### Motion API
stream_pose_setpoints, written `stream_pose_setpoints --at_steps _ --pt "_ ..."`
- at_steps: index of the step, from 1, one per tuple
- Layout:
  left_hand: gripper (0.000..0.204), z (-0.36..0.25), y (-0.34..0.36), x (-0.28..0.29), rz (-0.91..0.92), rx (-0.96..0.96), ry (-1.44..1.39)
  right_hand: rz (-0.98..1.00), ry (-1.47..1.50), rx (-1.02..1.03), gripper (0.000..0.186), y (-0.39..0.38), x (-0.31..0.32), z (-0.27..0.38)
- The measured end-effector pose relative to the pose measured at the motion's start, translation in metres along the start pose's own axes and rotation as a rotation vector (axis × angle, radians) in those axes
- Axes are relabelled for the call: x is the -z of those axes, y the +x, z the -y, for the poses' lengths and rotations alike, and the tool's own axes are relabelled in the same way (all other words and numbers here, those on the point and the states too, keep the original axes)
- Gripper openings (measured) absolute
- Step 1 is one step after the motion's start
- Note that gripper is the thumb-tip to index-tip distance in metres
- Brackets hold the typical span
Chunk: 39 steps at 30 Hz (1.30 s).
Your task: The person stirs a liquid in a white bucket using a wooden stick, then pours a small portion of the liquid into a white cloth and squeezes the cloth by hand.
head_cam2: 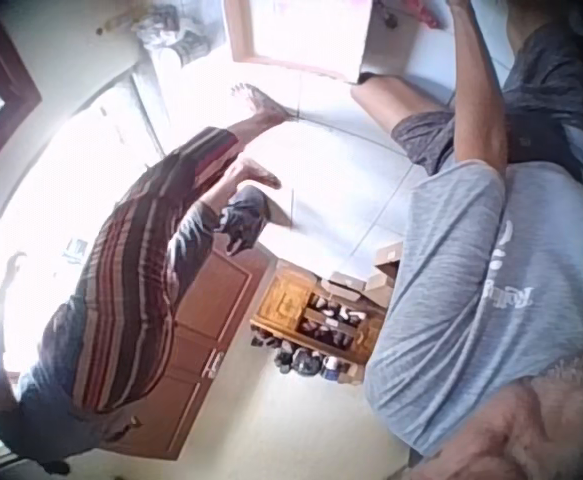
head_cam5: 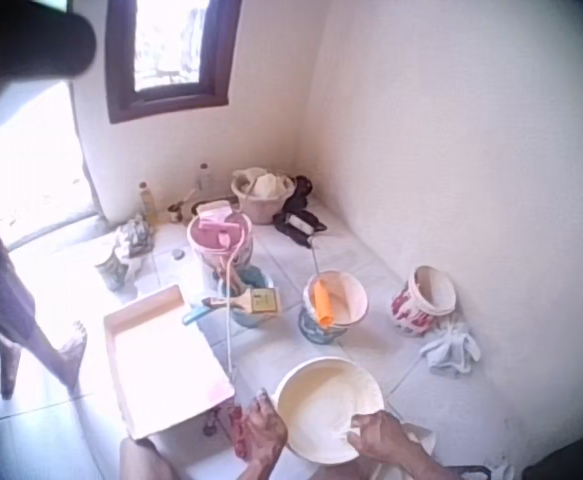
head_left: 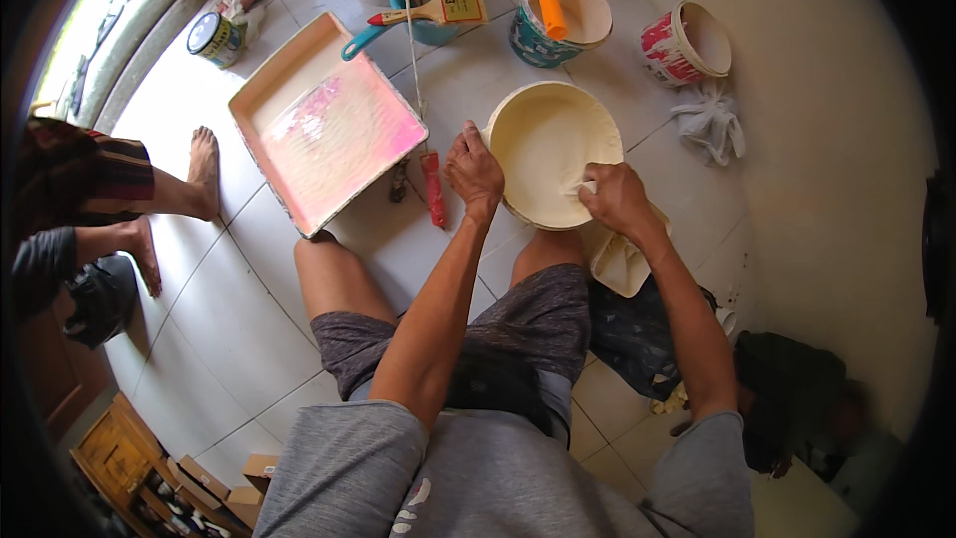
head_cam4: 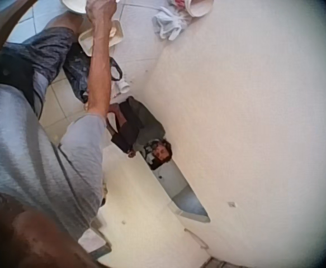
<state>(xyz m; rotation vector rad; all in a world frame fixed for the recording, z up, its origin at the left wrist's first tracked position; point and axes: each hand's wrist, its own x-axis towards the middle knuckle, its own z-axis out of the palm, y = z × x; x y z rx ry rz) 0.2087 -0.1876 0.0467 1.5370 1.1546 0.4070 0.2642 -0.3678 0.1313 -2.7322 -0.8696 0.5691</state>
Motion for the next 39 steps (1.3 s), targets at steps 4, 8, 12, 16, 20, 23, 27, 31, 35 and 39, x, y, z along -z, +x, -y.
stream_pose_setpoints --at_steps 4,8,12,16,20,23,27,31,35,39 --pt "0.054 0.001 0.0 -0.002 0.017 0.006 0.051 -0.047 0.176 0.085 0.024 0.021 -0.002 0.021" --pt "0.057 -0.005 -0.001 0.004 0.059 -0.048 0.095 -0.142 0.156 0.146 0.023 0.065 -0.008 0.022" --pt "0.06 -0.012 -0.005 0.006 0.103 0.005 0.066 -0.263 0.054 0.067 0.02 0.08 0.004 0.004" --pt "0.059 -0.009 -0.004 0.004 0.079 0.01 0.053 -0.166 -0.076 -0.1 0.021 0.063 0.018 -0.024" --pt "0.054 0.001 0.0 0.0 0.001 -0.012 0.049 0.002 -0.097 -0.075 0.022 0.025 0.014 -0.018" --pt "0.055 0.003 0.001 0.0 0.031 0.003 0.056 0.03 0.01 -0.011 0.024 0.011 0.002 -0.006" --pt "0.054 0.006 0.002 -0.005 -0.007 -0.043 0.07 0.045 0.091 0.075 0.026 0.034 -0.005 0.01" --pt "0.054 0.008 0.002 -0.007 0.014 -0.014 0.021 -0.123 0.027 0.08 0.027 0.07 -0.006 0.021" --pt "0.054 0.003 0.0 -0.005 0.016 -0.02 0.029 -0.223 0.094 -0.03 0.025 0.088 0.006 0.014" --pt "0.055 0.005 0.0 -0.004 0.014 -0.027 0.018 -0.229 0.063 0.133 0.022 0.082 -0.004 0.018"
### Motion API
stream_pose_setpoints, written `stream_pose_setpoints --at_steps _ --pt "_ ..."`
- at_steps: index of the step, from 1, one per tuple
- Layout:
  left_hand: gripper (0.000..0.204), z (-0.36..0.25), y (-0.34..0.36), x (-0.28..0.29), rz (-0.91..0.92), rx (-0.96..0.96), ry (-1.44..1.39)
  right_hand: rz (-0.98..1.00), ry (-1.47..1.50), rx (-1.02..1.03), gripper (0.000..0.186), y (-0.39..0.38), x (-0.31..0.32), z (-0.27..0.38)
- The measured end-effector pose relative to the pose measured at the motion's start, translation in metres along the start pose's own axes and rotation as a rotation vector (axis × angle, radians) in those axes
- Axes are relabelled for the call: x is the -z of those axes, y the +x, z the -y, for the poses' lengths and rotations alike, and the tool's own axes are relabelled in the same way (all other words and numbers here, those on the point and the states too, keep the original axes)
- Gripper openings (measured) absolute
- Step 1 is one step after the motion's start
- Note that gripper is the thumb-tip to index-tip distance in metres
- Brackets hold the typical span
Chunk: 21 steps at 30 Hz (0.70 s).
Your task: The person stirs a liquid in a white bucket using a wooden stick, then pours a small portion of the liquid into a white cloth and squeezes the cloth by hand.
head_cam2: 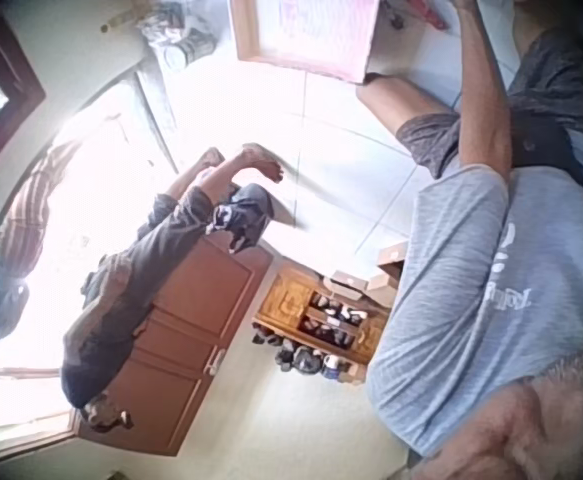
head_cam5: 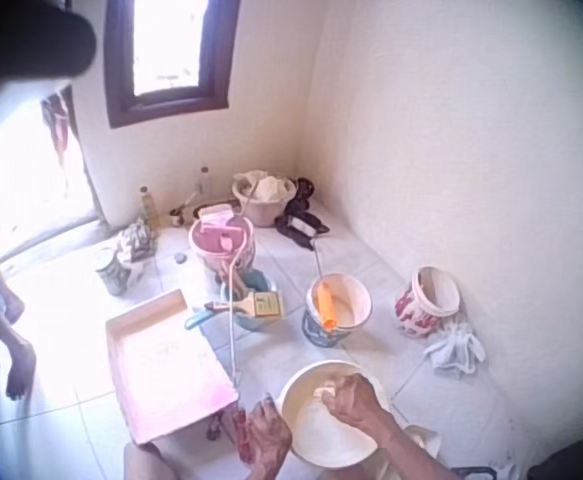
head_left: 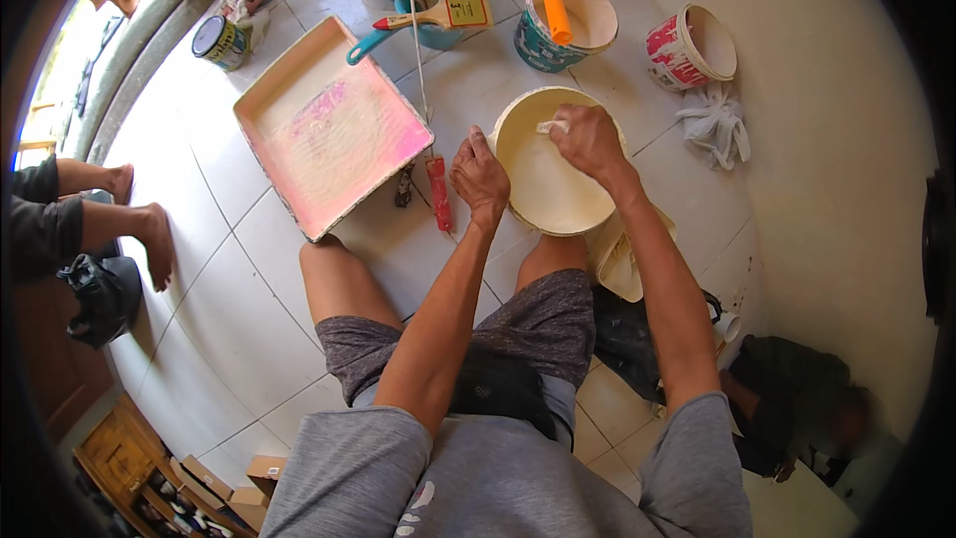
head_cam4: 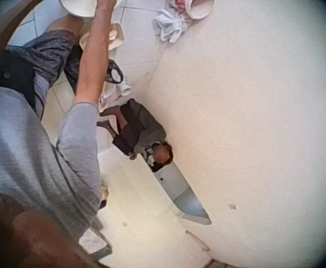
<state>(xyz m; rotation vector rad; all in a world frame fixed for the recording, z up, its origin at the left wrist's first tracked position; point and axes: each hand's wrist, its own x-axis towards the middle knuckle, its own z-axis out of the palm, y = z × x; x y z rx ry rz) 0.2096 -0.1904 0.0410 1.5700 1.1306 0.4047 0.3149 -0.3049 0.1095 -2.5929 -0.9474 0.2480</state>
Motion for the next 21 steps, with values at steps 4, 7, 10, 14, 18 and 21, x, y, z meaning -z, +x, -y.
stream_pose_setpoints --at_steps 4,7,10,14,18,21 --pt "0.054 0.007 0.005 0.0 -0.012 -0.012 0.022 0.083 -0.002 0.052 0.023 -0.026 -0.007 0.014" --pt "0.054 -0.003 -0.001 0.002 -0.013 0.007 -0.002 0.224 -0.045 -0.022 0.022 -0.045 0.003 0.022" --pt "0.053 -0.006 -0.001 0.005 -0.016 0.017 0.038 0.252 -0.007 0.022 0.02 -0.06 0.004 0.019" --pt "0.052 -0.003 0.001 0.001 0.009 0.042 0.025 0.219 0.072 0.087 0.019 -0.053 0.01 0.013" --pt "0.055 0.003 0.003 0.0 0.011 0.029 -0.006 0.166 0.09 0.053 0.019 -0.025 0.01 0.011" --pt "0.054 0.004 0.004 0.001 0.013 0.029 0.003 0.01 -0.028 -0.008 0.02 -0.01 0.008 -0.004"
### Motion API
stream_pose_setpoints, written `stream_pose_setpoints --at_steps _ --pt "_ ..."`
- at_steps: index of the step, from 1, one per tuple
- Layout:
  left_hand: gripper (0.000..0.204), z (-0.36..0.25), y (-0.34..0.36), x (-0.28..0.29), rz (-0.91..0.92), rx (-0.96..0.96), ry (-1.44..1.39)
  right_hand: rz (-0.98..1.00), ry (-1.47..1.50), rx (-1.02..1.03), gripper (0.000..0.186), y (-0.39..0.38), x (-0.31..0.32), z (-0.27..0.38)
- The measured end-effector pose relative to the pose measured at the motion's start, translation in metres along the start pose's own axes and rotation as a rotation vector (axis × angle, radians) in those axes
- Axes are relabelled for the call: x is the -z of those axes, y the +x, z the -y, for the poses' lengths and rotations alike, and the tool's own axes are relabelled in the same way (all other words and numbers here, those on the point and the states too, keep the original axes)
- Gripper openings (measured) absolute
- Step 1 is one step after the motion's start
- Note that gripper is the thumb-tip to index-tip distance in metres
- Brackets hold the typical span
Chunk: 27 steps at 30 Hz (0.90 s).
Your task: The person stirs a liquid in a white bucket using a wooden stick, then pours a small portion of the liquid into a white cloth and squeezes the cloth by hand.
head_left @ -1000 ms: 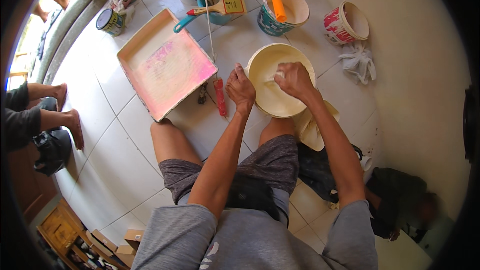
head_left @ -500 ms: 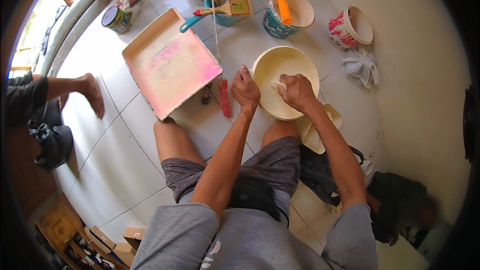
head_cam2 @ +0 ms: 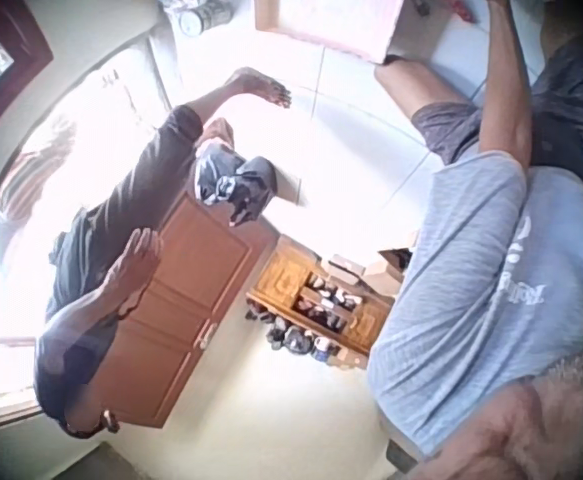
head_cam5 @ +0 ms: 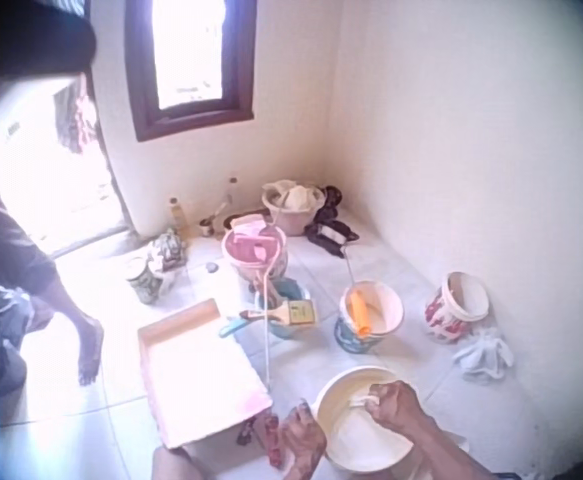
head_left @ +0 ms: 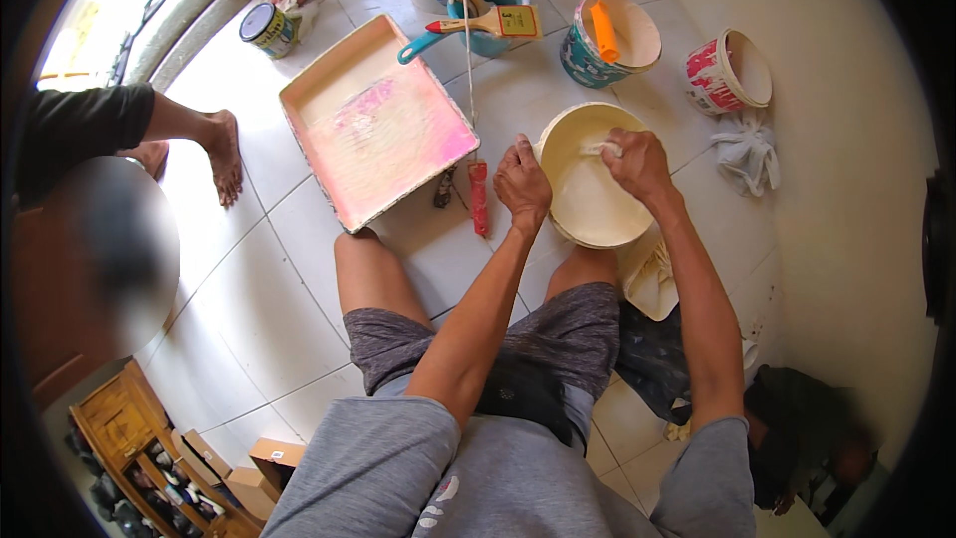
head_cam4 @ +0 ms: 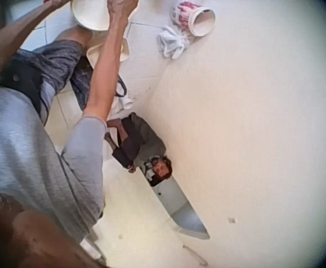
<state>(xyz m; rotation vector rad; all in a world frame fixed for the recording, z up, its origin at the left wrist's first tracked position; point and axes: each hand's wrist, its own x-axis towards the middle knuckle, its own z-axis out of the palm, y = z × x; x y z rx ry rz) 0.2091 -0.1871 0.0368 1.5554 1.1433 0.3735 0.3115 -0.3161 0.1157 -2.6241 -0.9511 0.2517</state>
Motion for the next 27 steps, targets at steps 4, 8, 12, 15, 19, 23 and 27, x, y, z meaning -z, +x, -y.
stream_pose_setpoints --at_steps 4,8,12,15,19,23,27 --pt "0.05 -0.004 -0.002 -0.001 0.01 0.025 0.024 -0.008 -0.052 -0.104 0.022 -0.002 0.016 -0.029" --pt "0.049 -0.005 -0.008 -0.007 -0.02 -0.042 0.002 0.043 -0.098 -0.142 0.024 -0.034 0.022 -0.061" --pt "0.051 -0.001 -0.001 0.001 -0.023 -0.031 0.008 0.171 -0.04 -0.142 0.024 -0.063 0.021 -0.038" --pt "0.052 -0.001 -0.001 -0.001 -0.019 -0.021 0.002 0.184 0.049 -0.112 0.024 -0.075 0.017 -0.017" --pt "0.053 -0.002 -0.004 -0.005 -0.045 -0.079 -0.014 0.138 0.141 -0.086 0.023 -0.063 0.006 0.002" --pt "0.052 -0.001 -0.003 -0.003 -0.042 -0.098 -0.019 0.037 0.095 -0.147 0.023 -0.037 0.005 0.01" --pt "0.052 -0.004 -0.004 -0.001 -0.022 -0.081 0.009 0.003 -0.001 -0.229 0.022 -0.039 0.008 -0.013"
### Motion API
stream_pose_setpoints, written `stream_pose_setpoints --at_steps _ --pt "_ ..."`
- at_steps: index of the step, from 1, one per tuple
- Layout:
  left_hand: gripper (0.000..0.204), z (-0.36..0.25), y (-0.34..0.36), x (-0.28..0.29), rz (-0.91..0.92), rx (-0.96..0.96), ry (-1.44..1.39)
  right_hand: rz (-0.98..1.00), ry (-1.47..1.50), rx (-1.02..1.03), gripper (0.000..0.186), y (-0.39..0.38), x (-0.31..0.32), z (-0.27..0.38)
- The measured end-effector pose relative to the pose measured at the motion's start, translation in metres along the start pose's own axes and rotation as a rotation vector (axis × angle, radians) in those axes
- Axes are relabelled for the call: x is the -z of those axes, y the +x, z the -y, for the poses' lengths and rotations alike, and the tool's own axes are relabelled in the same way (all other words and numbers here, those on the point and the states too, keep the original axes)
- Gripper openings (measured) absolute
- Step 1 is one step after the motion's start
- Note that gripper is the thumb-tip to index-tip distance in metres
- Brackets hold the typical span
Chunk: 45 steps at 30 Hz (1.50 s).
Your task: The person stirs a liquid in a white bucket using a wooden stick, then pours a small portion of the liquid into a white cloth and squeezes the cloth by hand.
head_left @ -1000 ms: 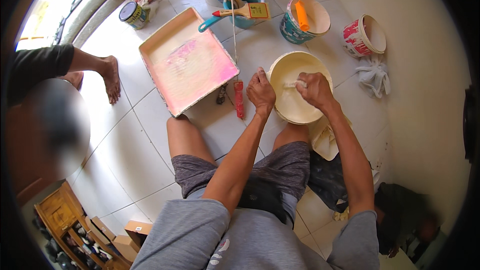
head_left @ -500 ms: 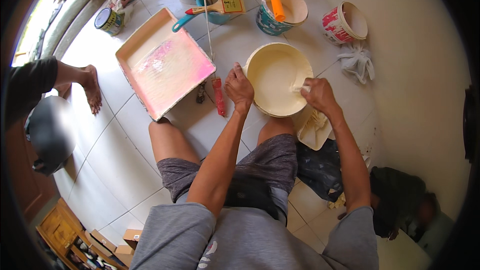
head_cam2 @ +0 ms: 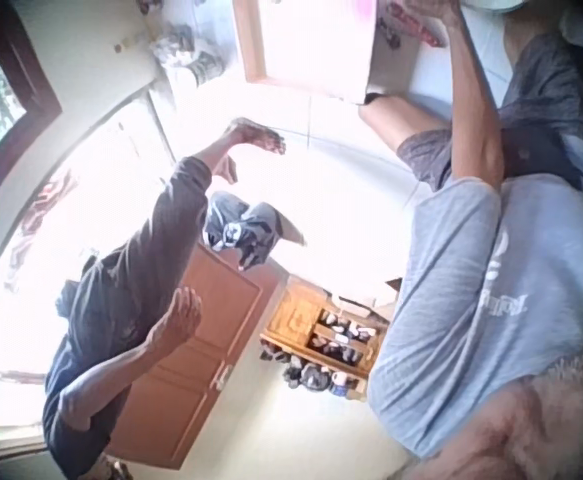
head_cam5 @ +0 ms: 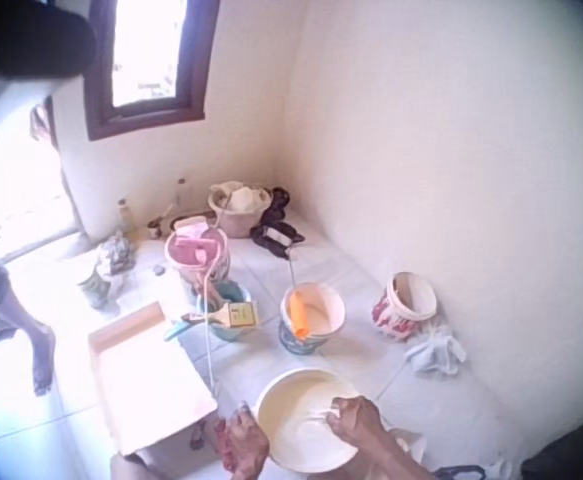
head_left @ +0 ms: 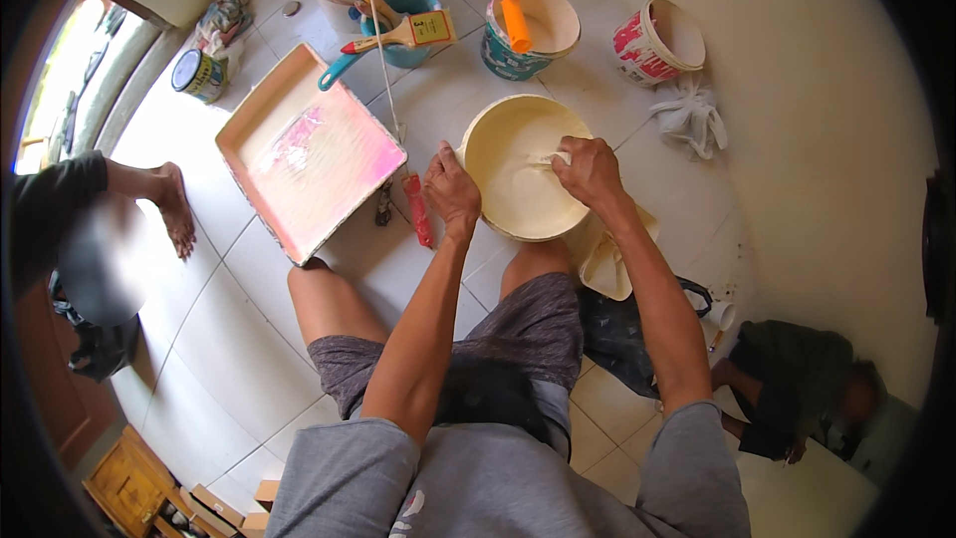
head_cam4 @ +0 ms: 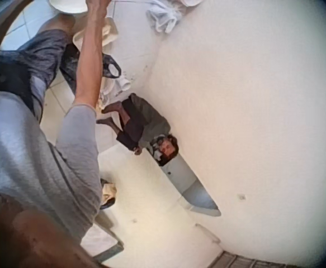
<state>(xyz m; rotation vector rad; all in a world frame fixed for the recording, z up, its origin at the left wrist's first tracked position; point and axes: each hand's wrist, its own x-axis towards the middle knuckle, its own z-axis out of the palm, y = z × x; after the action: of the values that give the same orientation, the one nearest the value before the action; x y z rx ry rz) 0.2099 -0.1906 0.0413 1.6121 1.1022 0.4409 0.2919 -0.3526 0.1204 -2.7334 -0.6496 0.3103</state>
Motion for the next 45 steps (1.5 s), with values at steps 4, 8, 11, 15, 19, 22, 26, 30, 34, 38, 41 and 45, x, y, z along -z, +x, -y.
stream_pose_setpoints --at_steps 4,8,11,15,19,22,26,30,34,38,41,45 --pt "0.053 0.003 0.002 0.001 0.009 0.063 -0.052 0.102 -0.043 -0.01 0.023 -0.022 0.007 -0.005" --pt "0.055 -0.004 -0.001 0.003 0.043 0.055 -0.013 0.185 0.057 0.068 0.024 -0.037 0.0 -0.001" --pt "0.055 -0.003 -0.001 0.001 0.04 0.026 0.005 0.152 0.113 0.09 0.024 -0.022 -0.008 0.009" --pt "0.054 0.0 0.001 0.001 0.009 0.005 0.026 0.052 0.1 0.071 0.023 0.007 -0.008 0.019" --pt "0.054 -0.002 -0.001 0.002 -0.034 -0.051 0.026 -0.001 -0.024 0.022 0.021 0.013 0.003 -0.007" --pt "0.053 -0.009 -0.006 0.004 0.018 -0.021 0.024 0.089 -0.068 0.017 0.021 -0.008 0.011 -0.027" --pt "0.06 -0.005 0.003 0.008 0.069 -0.022 0.15 0.212 0.031 0.084 0.024 -0.026 0.003 -0.012" --pt "0.054 -0.006 -0.002 0.004 -0.019 -0.057 0.069 0.217 0.071 0.204 0.026 0.002 -0.007 0.003" --pt "0.054 -0.017 -0.006 0.006 0.037 0.041 0.057 0.106 0.059 0.204 0.025 0.028 -0.004 0.003" --pt "0.055 -0.014 -0.007 0.002 0.049 0.059 0.026 0.069 -0.069 0.125 0.024 0.026 0.011 -0.023" --pt "0.055 -0.014 -0.002 0.009 0.012 0.044 0.034 0.101 -0.124 0.093 0.024 -0.003 0.013 -0.016" --pt "0.055 -0.006 -0.001 0.003 -0.024 -0.018 0.034 0.19 0.005 0.071 0.025 -0.028 0.003 -0.009"
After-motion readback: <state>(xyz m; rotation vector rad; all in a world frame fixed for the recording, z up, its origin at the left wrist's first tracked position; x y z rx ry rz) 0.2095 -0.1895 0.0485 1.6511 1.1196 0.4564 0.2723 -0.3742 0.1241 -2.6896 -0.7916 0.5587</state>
